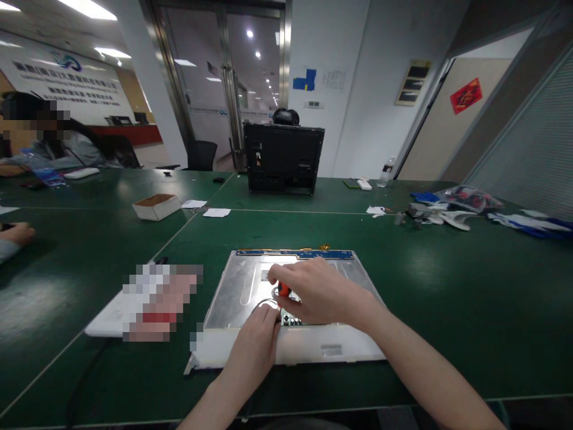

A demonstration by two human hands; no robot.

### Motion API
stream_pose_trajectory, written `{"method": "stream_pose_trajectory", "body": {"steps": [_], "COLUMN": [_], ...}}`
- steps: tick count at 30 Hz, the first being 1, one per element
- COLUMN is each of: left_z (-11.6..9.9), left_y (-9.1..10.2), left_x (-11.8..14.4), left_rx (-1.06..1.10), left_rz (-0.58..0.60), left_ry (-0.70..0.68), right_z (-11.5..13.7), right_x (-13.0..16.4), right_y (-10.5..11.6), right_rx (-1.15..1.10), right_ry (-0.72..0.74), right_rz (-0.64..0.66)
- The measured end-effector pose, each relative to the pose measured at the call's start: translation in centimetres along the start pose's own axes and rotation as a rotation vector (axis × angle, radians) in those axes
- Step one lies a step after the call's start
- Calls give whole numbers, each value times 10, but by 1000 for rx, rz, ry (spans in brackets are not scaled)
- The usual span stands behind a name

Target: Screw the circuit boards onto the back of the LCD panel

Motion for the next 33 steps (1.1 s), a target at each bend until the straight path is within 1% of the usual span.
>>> {"method": "stream_pose_trajectory", "body": {"steps": [7, 17, 23, 26, 28, 30, 33], "left_z": [-9, -9, -11, -13, -13, -11, -4], "left_y": [5, 8, 13, 17, 22, 31, 47], "left_x": [0, 0, 1, 2, 1, -1, -13], "left_rx": [12, 67, 89, 90, 82, 57, -31], "left_rz": [29, 18, -17, -33, -45, -63, -62], "left_ry": [30, 46, 57, 54, 53, 51, 41], "right_z": [-11, -18, -29, -44, -59, -74, -101], "right_x": [5, 7, 15, 27, 39, 52, 70], "right_y": [12, 13, 25, 32, 32, 24, -2], "right_rx": [-38, -39, -16, 16, -16, -130, -316], "right_ry": [-47, -77, -134, -239, -334, -400, -498], "right_rz": [-38, -25, -60, -107, -150, -202, -281]}}
Point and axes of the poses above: each hand's wrist, its own x-axis away from the middle knuckle, its own y-axis out of the back of the hand, z = x × y, the point moved 7 cm from there along -x, towards the middle knuckle, and after that the axes turned 8 degrees about x, right-handed, at the moved point
